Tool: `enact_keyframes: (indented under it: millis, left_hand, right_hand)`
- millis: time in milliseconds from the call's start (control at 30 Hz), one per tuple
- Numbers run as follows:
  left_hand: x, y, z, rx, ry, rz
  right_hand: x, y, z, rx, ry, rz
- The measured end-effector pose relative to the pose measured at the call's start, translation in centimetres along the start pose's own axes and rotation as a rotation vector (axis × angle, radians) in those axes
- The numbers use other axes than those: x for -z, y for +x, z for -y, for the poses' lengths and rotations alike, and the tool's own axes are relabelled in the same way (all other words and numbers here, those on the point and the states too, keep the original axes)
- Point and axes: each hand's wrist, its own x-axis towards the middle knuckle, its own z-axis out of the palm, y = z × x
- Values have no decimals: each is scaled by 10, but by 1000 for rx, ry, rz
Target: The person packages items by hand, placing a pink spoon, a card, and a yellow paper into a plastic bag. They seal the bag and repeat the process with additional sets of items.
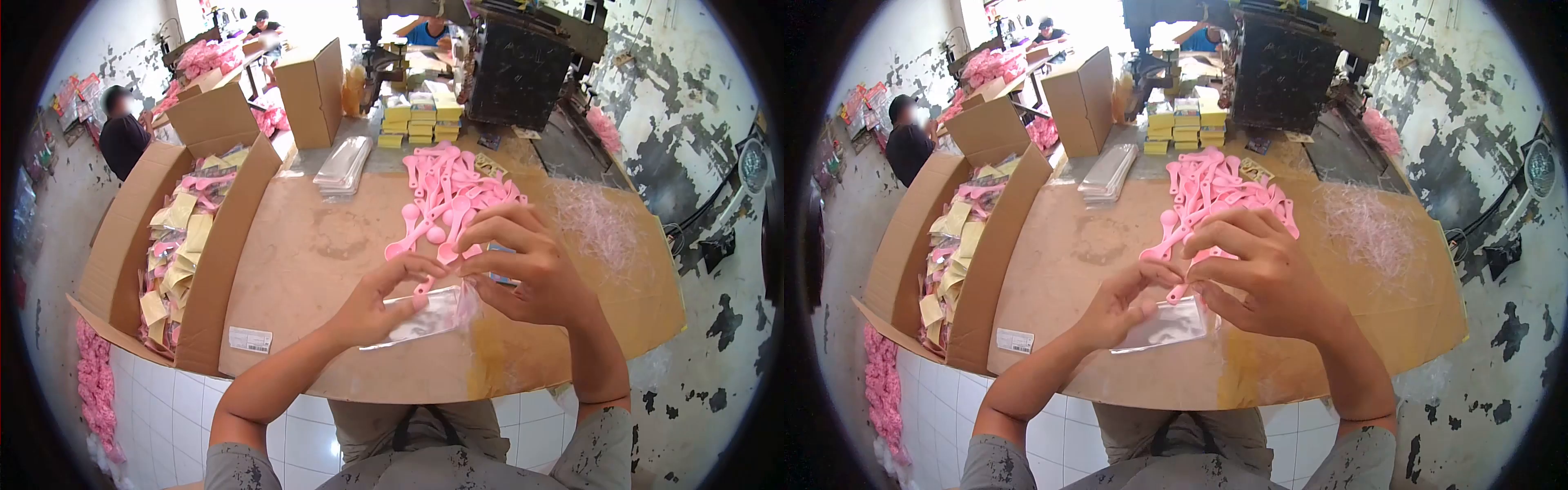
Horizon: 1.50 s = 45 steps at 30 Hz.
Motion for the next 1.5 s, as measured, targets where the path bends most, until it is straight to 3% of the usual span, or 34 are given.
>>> enact_keyframes:
  millis: [33, 133, 333, 533, 633, 733, 1033, 1167, 1367, 1433, 1500]
  left_hand:
    - [-5, 2, -9, -5, 60, 13]
    - [-25, 2, -31, 6, 248, 18]
    - [-33, 7, -26, 69, 112, -137]
    - [-29, 19, -16, 266, -24, -138]
    - [-25, 28, -14, 284, 24, -154]
    - [-25, 30, -13, 283, -21, -226]
    - [-26, 10, 2, 55, 340, -274]
    - [-25, 11, -10, 153, 523, -179]
    - [-22, 15, -15, 168, 466, -170]
    - [-22, 12, -2, 172, 377, -194]
    - [-23, 12, 0, 215, 263, -232]
  right_hand:
    - [5, 5, 6, 52, -204, -48]
    - [6, 3, 11, -125, -310, 123]
    - [-8, 1, 6, -267, 13, -53]
    - [-6, -2, -8, -310, 61, -60]
    - [-6, 1, -15, -283, -68, -219]
    - [-15, -4, -31, -35, -253, -287]
    - [-53, -5, -31, 88, -649, -134]
    - [-59, -5, -30, 168, -795, -59]
    - [-24, -18, -44, -218, -361, -247]
    - [17, -34, -47, -496, 73, -145]
    - [69, -81, -61, -987, 529, -114]
